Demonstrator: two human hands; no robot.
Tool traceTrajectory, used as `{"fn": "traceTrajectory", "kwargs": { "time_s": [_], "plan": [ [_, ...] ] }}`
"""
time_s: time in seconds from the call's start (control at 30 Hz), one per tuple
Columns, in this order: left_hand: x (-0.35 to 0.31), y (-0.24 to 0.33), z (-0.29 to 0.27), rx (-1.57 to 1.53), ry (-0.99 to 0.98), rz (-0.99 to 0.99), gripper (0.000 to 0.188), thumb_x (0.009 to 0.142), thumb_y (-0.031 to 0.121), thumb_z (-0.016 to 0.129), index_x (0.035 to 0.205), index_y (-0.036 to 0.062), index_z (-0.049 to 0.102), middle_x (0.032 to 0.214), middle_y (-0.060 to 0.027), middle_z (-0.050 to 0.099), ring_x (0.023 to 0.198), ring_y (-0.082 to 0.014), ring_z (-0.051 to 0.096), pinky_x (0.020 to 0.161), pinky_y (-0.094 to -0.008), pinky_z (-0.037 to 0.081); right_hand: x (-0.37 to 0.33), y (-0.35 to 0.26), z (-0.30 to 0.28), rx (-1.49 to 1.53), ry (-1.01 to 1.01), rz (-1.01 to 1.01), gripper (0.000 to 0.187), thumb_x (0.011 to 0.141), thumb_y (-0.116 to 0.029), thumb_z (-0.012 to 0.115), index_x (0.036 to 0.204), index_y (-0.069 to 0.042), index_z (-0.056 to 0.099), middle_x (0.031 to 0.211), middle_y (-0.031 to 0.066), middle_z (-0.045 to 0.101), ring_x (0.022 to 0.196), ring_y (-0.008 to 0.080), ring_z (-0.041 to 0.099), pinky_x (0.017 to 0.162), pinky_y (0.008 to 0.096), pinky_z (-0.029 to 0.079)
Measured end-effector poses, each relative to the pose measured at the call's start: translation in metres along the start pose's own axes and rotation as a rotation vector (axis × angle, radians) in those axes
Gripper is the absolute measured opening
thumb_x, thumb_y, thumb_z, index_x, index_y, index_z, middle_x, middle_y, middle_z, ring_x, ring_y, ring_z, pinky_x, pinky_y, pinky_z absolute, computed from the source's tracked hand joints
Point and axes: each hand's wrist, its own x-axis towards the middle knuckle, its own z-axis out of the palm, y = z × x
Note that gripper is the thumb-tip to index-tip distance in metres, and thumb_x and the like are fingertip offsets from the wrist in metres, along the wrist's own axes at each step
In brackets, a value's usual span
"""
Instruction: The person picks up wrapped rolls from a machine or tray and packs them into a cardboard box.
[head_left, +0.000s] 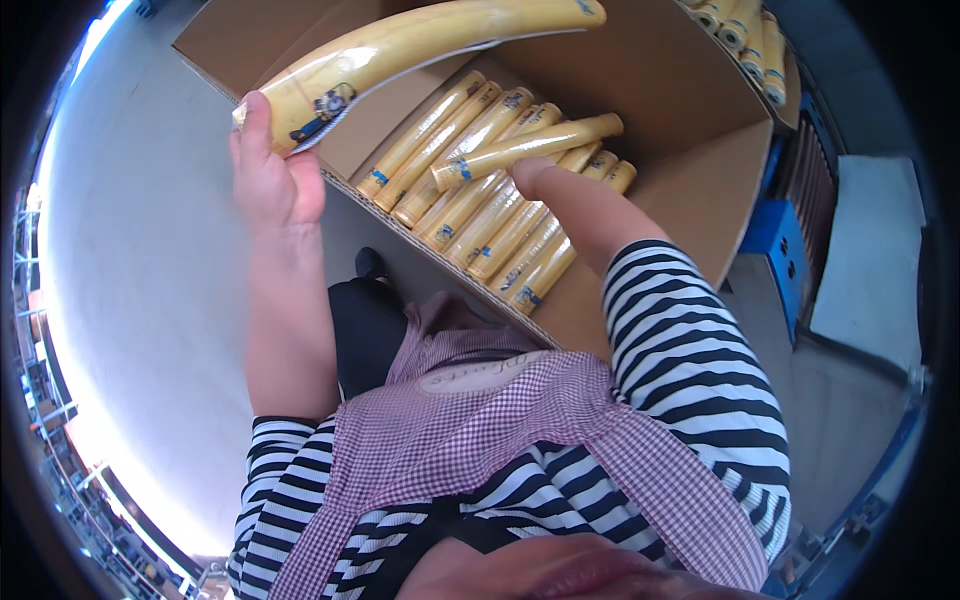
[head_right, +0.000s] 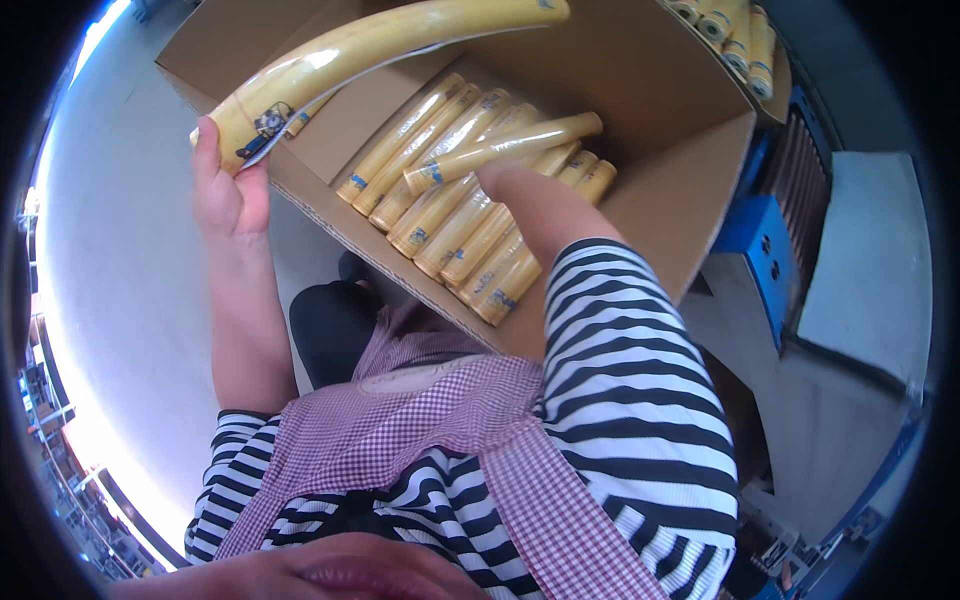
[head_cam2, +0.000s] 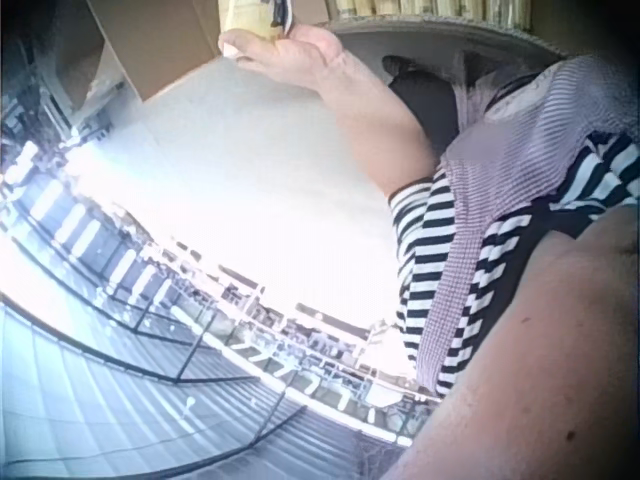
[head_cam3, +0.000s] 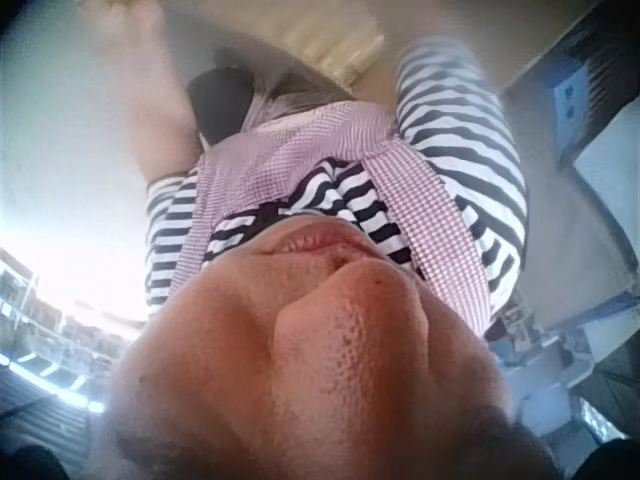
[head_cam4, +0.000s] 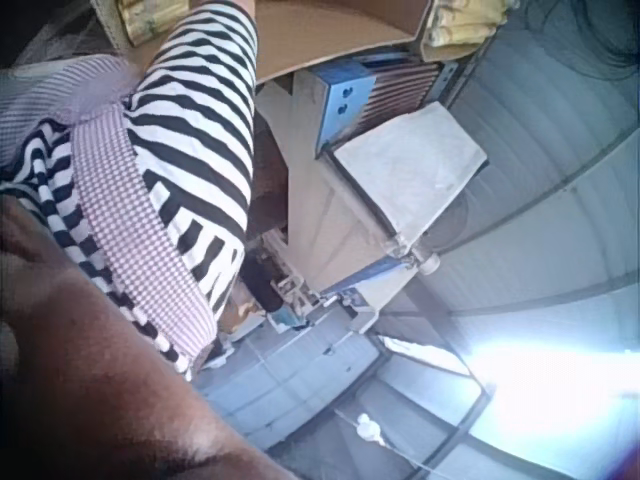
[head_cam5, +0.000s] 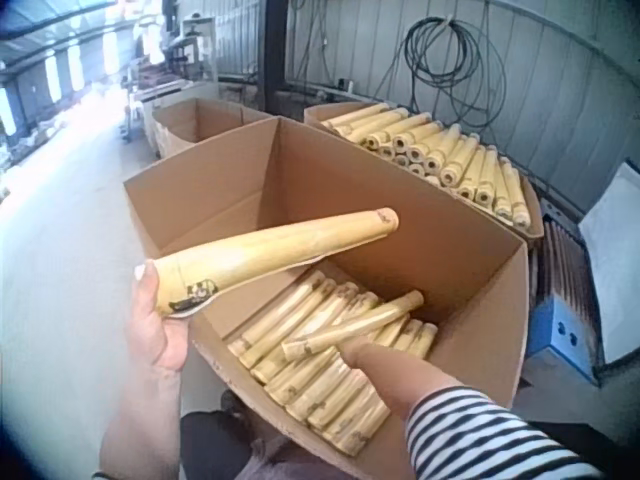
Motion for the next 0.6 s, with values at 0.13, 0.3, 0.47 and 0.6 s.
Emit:
{"fn": "traceTrajectory", "kwargs": {
  "time_s": [0.13, 0.3, 0.47, 0.6],
  "plan": [
    [-0.002, -0.003, -0.001, 0.017, 0.005, -0.045, 0.036, 0.104, 0.028, 0.058, 0.130, 0.0020, 0.052, 0.129, -0.0137, 0.060, 0.125, -0.0274, 0.057, 0.110, -0.0462, 0.042, 0.051, -0.023, 0.015, -0.037, 0.405, -0.032, 0.048, 0.098, -0.008, 0.049, 0.146, -0.011, 0.048, 0.154, 0.0103, 0.045, 0.144, 0.0305, 0.042, 0.118, 0.0516, 0.032],
    [-0.003, -0.002, -0.006, 0.066, 0.001, -0.083, 0.040, 0.108, 0.029, 0.050, 0.137, 0.0023, 0.049, 0.137, -0.0146, 0.057, 0.131, -0.0277, 0.052, 0.115, -0.0469, 0.037, 0.080, -0.032, 0.025, -0.032, 0.263, 0.056, 0.047, 0.093, -0.013, 0.058, 0.140, -0.013, 0.053, 0.139, 0.0075, 0.055, 0.134, 0.0324, 0.049, 0.113, 0.0630, 0.033],
    [-0.005, -0.002, -0.015, 0.004, -0.009, -0.096, 0.042, 0.108, 0.030, 0.049, 0.140, 0.0021, 0.047, 0.138, -0.0152, 0.057, 0.132, -0.0281, 0.052, 0.115, -0.0465, 0.037, -0.001, -0.051, 0.040, -0.196, 0.019, -0.201, 0.053, 0.085, -0.021, 0.072, 0.135, -0.011, 0.057, 0.136, 0.0104, 0.054, 0.128, 0.0331, 0.052, 0.100, 0.0601, 0.045],
    [-0.003, -0.007, -0.008, 0.002, -0.065, -0.112, 0.039, 0.107, 0.028, 0.054, 0.136, 0.0025, 0.049, 0.133, -0.0147, 0.059, 0.128, -0.0266, 0.055, 0.113, -0.0463, 0.040, -0.047, -0.034, 0.129, -0.078, -0.093, -0.349, 0.052, 0.095, -0.015, 0.056, 0.146, -0.014, 0.049, 0.150, 0.0146, 0.046, 0.137, 0.0326, 0.047, 0.112, 0.0586, 0.036]
  ]
}}
